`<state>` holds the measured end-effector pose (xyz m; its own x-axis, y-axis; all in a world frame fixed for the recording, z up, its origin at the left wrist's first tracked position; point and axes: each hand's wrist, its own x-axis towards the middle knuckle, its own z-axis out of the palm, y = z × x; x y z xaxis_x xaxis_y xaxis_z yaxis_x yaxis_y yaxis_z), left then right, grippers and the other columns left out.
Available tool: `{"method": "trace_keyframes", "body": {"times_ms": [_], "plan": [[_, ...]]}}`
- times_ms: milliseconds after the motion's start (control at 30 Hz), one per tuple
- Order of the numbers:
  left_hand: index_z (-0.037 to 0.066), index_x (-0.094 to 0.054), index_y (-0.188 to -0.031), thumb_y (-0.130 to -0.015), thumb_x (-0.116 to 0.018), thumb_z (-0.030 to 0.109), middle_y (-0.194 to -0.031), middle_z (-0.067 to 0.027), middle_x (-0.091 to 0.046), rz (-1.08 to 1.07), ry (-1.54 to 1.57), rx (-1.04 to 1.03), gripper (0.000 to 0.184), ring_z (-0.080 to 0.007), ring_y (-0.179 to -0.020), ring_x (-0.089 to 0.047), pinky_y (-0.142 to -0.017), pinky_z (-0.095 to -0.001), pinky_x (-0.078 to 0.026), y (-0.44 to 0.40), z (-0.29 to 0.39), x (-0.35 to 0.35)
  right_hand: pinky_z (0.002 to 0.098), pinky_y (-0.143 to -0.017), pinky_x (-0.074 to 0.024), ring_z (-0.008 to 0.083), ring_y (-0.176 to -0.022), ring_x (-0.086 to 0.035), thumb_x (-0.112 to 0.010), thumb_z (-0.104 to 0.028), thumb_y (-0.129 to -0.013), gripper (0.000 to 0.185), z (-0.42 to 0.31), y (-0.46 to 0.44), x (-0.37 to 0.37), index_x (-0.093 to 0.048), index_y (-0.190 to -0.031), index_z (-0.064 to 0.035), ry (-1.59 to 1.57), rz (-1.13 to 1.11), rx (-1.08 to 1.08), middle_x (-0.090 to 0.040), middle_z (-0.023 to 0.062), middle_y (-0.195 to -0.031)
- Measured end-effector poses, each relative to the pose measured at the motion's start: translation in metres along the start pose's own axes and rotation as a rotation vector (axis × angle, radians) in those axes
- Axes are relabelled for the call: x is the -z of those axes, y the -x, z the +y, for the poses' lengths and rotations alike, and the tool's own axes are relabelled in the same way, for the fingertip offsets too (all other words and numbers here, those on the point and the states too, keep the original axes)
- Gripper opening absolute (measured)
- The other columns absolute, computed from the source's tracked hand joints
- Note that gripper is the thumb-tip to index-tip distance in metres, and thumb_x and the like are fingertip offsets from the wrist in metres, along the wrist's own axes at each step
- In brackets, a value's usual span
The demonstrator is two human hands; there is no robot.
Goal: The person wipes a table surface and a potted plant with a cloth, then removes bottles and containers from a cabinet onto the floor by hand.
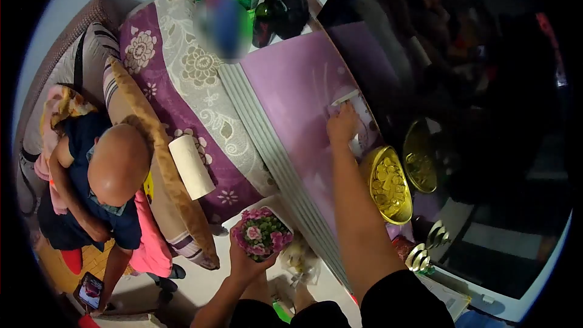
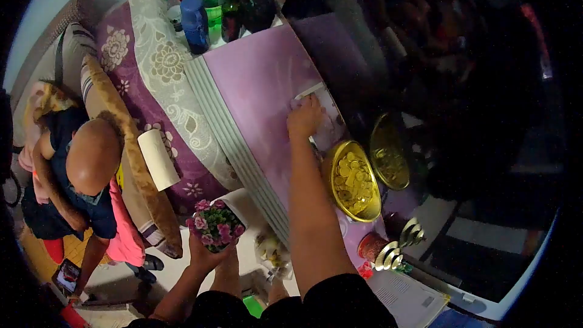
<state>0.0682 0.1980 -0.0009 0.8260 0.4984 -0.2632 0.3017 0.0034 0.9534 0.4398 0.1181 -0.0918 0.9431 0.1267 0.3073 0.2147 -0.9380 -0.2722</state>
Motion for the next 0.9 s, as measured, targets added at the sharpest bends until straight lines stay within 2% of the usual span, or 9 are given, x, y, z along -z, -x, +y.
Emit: {"method": "trace_keyframes", "body": {"times_ms": [133,200,267,333,433,533,733,800,900], "plan": [[0.000,-0.036,-0.119,-0.057,-0.082,0.019,-0.111,-0.0132,-0.046,0.001,-0.069,-0.008,0.080,-0.0247,-0.103,-0.050,-0.089,-0.0344,-0.041,-0.002,-0.007,0.002,0.0401,-0.100,-0.0310,0.0316,-0.117,-0.043,-0.053,-0.008,-0.079,0.035,0.008,0.018,0.010,-0.054,-0.113,0.0000,0.025,-0.141,0.158,-0.052,0.0141,-0.120],[0.000,-0.036,-0.119,-0.057,-0.082,0.019,-0.111,-0.0130,-0.046,0.005,-0.046,0.000,0.079,-0.0247,-0.103,-0.050,-0.088,-0.0344,-0.041,-0.004,-0.003,0.001,0.0401,-0.100,-0.0307,0.0320,-0.117,-0.042,-0.053,-0.008,-0.078,0.038,0.046,0.019,-0.020,-0.053,-0.115,-0.0012,-0.472,-0.209,-0.049,-0.050,0.0140,-0.123],[0.000,-0.037,-0.119,-0.057,-0.082,0.019,-0.110,-0.0130,-0.046,0.020,-0.003,0.008,0.079,-0.0248,-0.103,-0.050,-0.088,-0.0345,-0.041,-0.006,0.000,0.001,0.0409,-0.101,-0.0300,0.0329,-0.118,-0.041,-0.054,-0.009,-0.078,0.039,0.043,0.010,-0.014,-0.053,-0.117,-0.0022,-0.625,-0.212,-0.061,-0.047,0.0145,-0.126],[0.000,-0.036,-0.120,-0.057,-0.082,0.019,-0.111,-0.0130,-0.046,0.000,0.015,0.015,0.080,-0.0247,-0.103,-0.050,-0.088,-0.0344,-0.041,-0.007,-0.001,0.003,0.0425,-0.102,-0.0287,0.0343,-0.119,-0.039,-0.054,-0.010,-0.077,0.040,-0.015,-0.004,0.050,-0.053,-0.116,-0.0029,-0.430,-0.165,0.113,-0.043,0.0157,-0.130],[0.000,-0.035,-0.121,-0.057,-0.082,0.020,-0.111,-0.0131,-0.046,-0.017,-0.014,0.016,0.082,-0.0248,-0.104,-0.050,-0.089,-0.0344,-0.041,-0.011,0.007,0.008,0.0459,-0.103,-0.0263,0.0369,-0.122,-0.036,-0.052,-0.017,-0.080,0.045,-0.058,-0.013,0.064,-0.047,-0.122,-0.0019,-0.131,-0.013,0.292,-0.039,0.0188,-0.133],[0.000,-0.034,-0.122,-0.057,-0.082,0.020,-0.112,-0.0132,-0.046,0.004,-0.130,-0.028,0.084,-0.0249,-0.104,-0.050,-0.089,-0.0345,-0.041,-0.016,0.010,0.011,0.0480,-0.104,-0.0226,0.0377,-0.125,-0.032,-0.047,-0.026,-0.083,0.054,-0.051,0.007,0.011,-0.037,-0.130,-0.0010,0.167,-0.238,0.547,-0.035,0.0210,-0.135],[-0.001,-0.031,-0.123,-0.057,-0.082,0.021,-0.114,-0.0142,-0.048,-0.009,-0.022,0.073,0.087,-0.0246,-0.106,-0.051,-0.090,-0.0336,-0.041,-0.018,-0.018,0.015,0.0465,-0.105,-0.0210,0.0410,-0.127,-0.028,-0.043,-0.035,-0.086,0.061,-0.071,-0.042,-0.038,-0.034,-0.129,0.0072,0.124,-0.129,0.151,-0.030,0.0275,-0.136],[-0.001,-0.031,-0.123,-0.056,-0.083,0.021,-0.115,-0.0144,-0.048,-0.018,0.027,0.081,0.088,-0.0244,-0.106,-0.051,-0.090,-0.0333,-0.042,-0.023,-0.017,0.018,0.0473,-0.104,-0.0240,0.0365,-0.127,-0.031,-0.041,-0.037,-0.087,0.060,-0.063,-0.078,-0.060,-0.036,-0.130,0.0041,0.109,-0.023,0.055,-0.035,0.0210,-0.137],[-0.001,-0.032,-0.124,-0.055,-0.083,0.021,-0.115,-0.0139,-0.047,-0.026,0.189,0.130,0.089,-0.0242,-0.107,-0.051,-0.089,-0.0339,-0.042,-0.023,-0.030,0.012,0.0474,-0.097,-0.0345,0.0398,-0.116,-0.045,-0.039,-0.039,-0.089,0.058,-0.061,-0.121,-0.065,-0.040,-0.128,0.0040,0.137,-0.163,-0.082,-0.049,0.0226,-0.124]]}}
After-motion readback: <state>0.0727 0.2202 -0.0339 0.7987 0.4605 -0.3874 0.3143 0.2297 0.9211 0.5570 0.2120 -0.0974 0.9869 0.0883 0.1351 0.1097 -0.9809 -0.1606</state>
